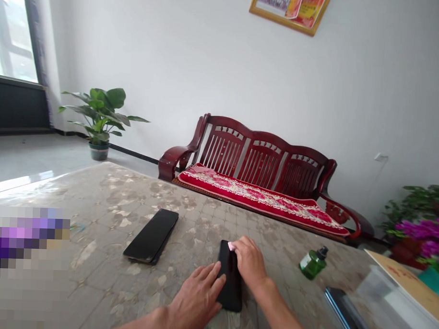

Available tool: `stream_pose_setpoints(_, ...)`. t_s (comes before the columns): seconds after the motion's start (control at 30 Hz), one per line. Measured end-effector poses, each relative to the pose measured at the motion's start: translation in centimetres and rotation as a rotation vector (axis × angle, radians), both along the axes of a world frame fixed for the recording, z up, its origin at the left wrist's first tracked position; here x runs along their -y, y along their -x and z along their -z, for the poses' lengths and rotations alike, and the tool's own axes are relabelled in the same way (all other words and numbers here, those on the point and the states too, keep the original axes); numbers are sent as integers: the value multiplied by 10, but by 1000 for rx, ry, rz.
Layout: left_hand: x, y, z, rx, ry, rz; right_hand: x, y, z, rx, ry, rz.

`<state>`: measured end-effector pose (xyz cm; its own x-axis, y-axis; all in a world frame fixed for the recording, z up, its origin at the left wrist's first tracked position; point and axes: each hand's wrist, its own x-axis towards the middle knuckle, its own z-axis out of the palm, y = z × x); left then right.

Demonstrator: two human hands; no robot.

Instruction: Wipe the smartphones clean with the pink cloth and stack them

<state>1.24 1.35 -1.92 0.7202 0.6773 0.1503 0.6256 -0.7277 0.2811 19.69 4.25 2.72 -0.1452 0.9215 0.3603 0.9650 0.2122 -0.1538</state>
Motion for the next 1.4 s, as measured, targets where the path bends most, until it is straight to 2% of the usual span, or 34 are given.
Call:
stream_pose_setpoints(0.1,-1,2,0,5,8,19,2,2,-1,7,-8,1)
stream_pose_setpoints(0.33,1,1,-4,6,21,5,45,0,8,-2,-42,-141)
stream_pose_setpoints(0.43,1,0,-4,4,26,7,35,-2,8,-5,-55,-134)
stream_pose_setpoints(0.63,-2,0,-2,-7,33,12,-10,1,-1,49,-24,-14)
stream_pose_setpoints(0.73,-3,1,-4,7,37,15,-3,7,-3,54,-12,-39)
stream_pose_setpoints(0.9,0,2,-10,36,63,4,26,14,-1,42,17,-193)
stream_pose_setpoints(0.97,0,2,-12,31,68,11,23,15,0,27,14,-183)
stream_pose_setpoints(1.17,-1,4,-12,19,85,6,-15,15,-2,23,-2,-63)
stream_pose_setpoints(1.23,-3,4,-10,16,80,2,-13,16,-4,25,4,-70)
stream_pose_setpoints(1.4,-3,0,-2,16,14,9,18,16,-3,23,21,-212)
